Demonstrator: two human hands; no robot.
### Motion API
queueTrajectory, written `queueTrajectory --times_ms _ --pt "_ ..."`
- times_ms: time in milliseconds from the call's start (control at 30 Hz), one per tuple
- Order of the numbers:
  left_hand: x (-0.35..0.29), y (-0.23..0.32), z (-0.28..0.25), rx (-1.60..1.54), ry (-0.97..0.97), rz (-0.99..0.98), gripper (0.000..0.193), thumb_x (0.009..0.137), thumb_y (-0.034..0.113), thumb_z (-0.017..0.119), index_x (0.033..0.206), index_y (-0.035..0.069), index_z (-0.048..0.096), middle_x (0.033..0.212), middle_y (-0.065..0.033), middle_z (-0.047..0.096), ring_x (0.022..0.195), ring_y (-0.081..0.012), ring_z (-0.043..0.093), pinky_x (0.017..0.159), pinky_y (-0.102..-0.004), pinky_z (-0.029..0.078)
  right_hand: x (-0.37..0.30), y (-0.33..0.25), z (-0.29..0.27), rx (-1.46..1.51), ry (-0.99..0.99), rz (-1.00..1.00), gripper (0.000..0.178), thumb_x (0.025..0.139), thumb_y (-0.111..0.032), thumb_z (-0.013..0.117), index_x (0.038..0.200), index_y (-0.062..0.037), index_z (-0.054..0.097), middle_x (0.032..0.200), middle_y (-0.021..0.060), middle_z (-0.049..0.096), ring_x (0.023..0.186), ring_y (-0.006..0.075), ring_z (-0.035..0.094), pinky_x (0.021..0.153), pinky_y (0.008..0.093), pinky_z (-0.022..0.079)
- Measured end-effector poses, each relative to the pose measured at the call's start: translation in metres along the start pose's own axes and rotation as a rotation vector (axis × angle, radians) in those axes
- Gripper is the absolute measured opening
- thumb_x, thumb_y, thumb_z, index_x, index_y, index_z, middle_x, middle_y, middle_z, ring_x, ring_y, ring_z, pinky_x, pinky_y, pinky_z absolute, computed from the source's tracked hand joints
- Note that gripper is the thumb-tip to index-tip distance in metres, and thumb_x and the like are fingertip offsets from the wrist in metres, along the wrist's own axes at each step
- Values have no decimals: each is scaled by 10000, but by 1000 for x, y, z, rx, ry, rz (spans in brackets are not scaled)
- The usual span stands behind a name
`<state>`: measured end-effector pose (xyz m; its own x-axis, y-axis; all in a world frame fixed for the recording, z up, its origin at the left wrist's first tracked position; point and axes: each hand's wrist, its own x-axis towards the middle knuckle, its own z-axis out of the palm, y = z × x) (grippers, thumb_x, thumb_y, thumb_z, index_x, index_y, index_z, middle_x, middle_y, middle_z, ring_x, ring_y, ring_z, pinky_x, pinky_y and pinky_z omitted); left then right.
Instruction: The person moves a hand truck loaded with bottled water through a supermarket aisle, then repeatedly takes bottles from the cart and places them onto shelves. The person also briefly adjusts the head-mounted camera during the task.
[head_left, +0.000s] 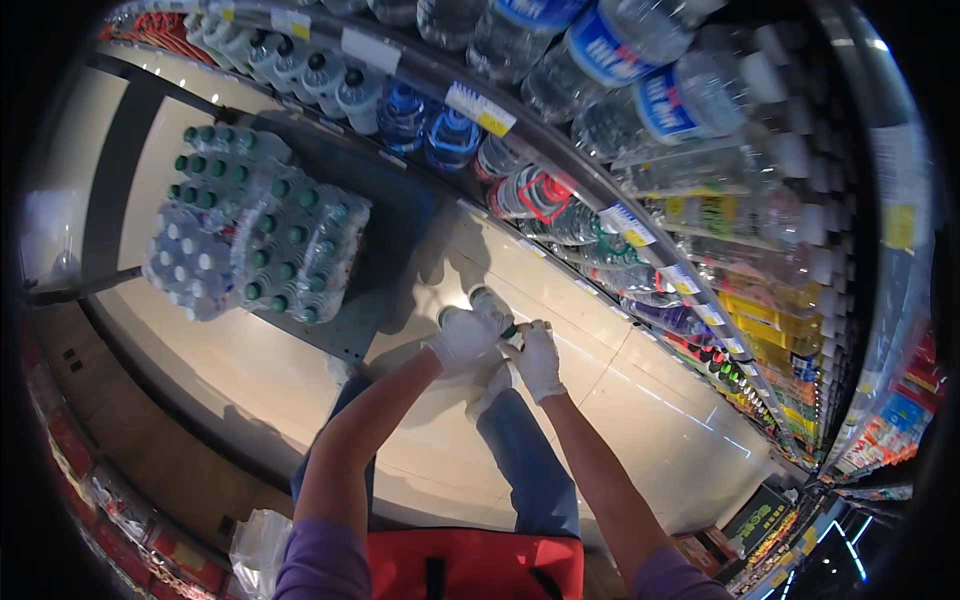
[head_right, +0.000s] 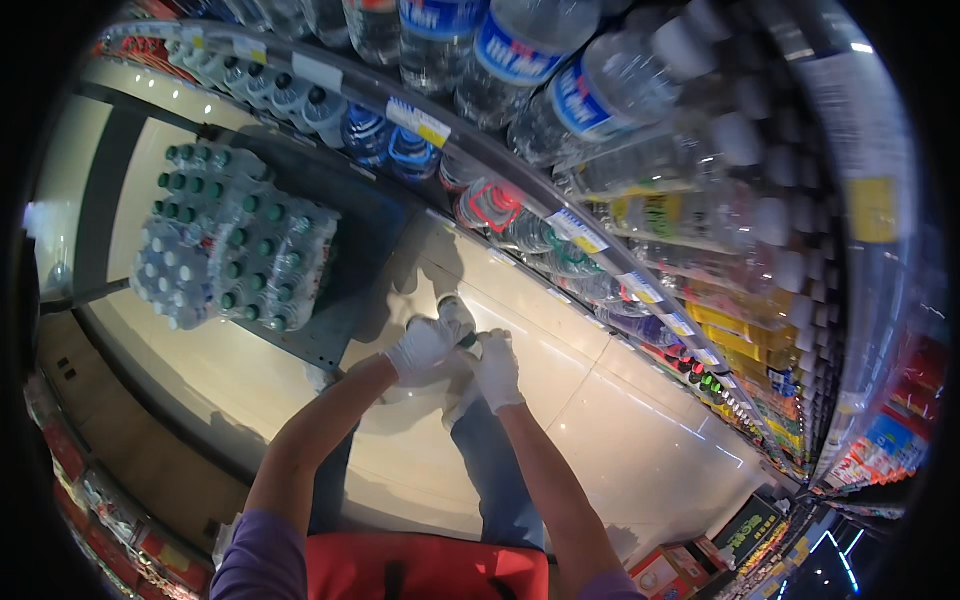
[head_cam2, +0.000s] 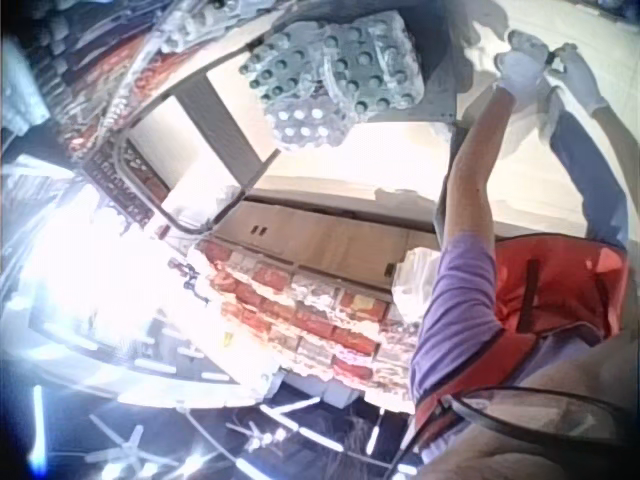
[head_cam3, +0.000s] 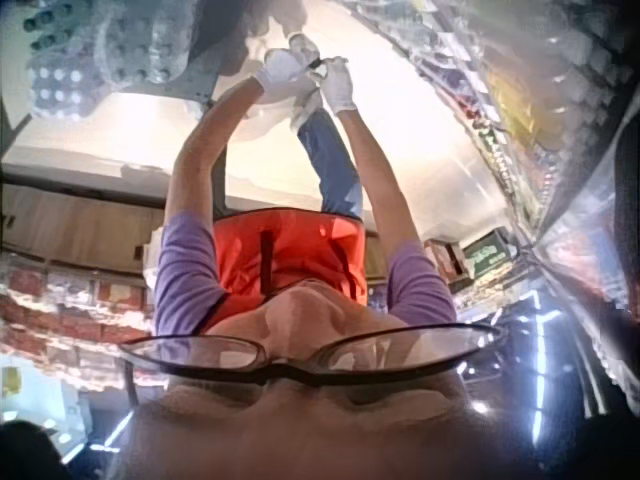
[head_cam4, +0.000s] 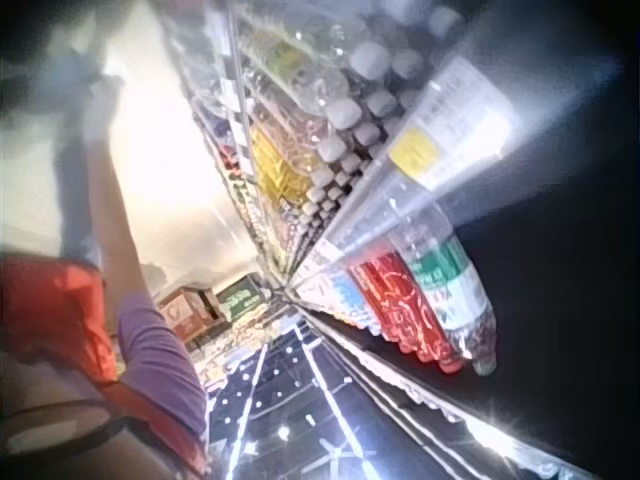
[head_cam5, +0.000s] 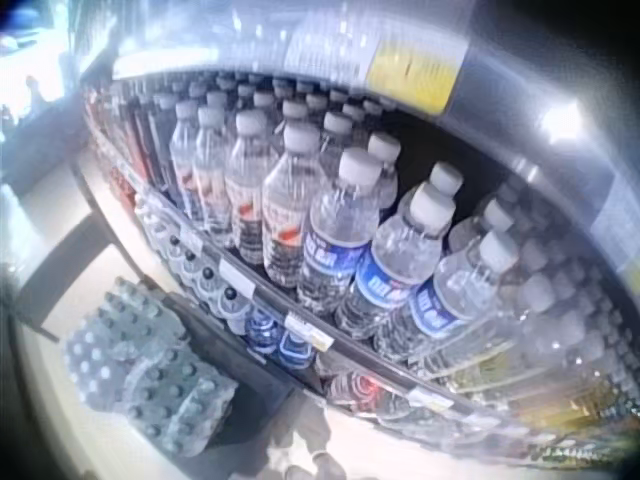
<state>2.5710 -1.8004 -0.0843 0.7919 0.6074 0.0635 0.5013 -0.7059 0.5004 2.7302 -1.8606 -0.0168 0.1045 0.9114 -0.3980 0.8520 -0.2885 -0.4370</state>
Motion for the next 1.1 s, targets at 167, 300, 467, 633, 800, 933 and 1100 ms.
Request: queueTrajectory --times_ms 167,300,467,633,800,933,1100 --pt "30 -26 59 226 123 -16 203 813 217 585 1003 151 551 759 -47 567 486 -179 561 398 -352 399 45 54 50 -113 27 -18 378 725 -202 794 1007 -12 630 976 160 569 936 329 548 800 423 471" --pt "51 -46 89 273 48 32 229 803 218 585 1020 144 575 890 -31 575 689 -160 606 415 -338 410 70 83 74 44 93 13 349 735 -167 783 989 -8 607 955 164 560 935 329 530 792 416 455" --pt "56 -61 118 341 129 64 207 777 238 607 947 121 585 855 -43 574 770 -179 605 498 -333 468 86 102 90 -27 102 22 401 716 -142 795 1029 -8 584 962 172 563 953 340 530 801 422 454" --pt "54 -67 129 52 84 -17 258 797 309 629 961 114 587 897 -53 581 792 -189 623 570 -339 488 100 115 104 -40 13 64 438 706 -161 802 1054 -15 580 1018 184 569 979 357 541 814 435 468" --pt "44 -65 129 -52 -166 -176 448 814 412 658 1118 88 595 1082 -65 606 968 -219 625 756 -361 518 99 120 107 -97 11 14 532 694 -202 810 1133 -37 558 1059 175 567 1010 356 543 809 439 489" --pt "36 -64 131 -18 -171 -156 515 803 407 676 1176 65 579 1046 -93 609 954 -250 618 771 -383 515 100 108 93 -202 -82 25 699 699 -276 807 1292 -66 503 1120 159 553 1059 335 526 820 432 490" --pt "32 -57 141 79 -400 -278 465 824 266 651 1231 66 545 952 -113 599 909 -272 597 792 -393 503 106 82 84 -300 -125 67 829 727 -341 780 1421 -93 400 1192 139 528 1104 329 504 887 454 447"
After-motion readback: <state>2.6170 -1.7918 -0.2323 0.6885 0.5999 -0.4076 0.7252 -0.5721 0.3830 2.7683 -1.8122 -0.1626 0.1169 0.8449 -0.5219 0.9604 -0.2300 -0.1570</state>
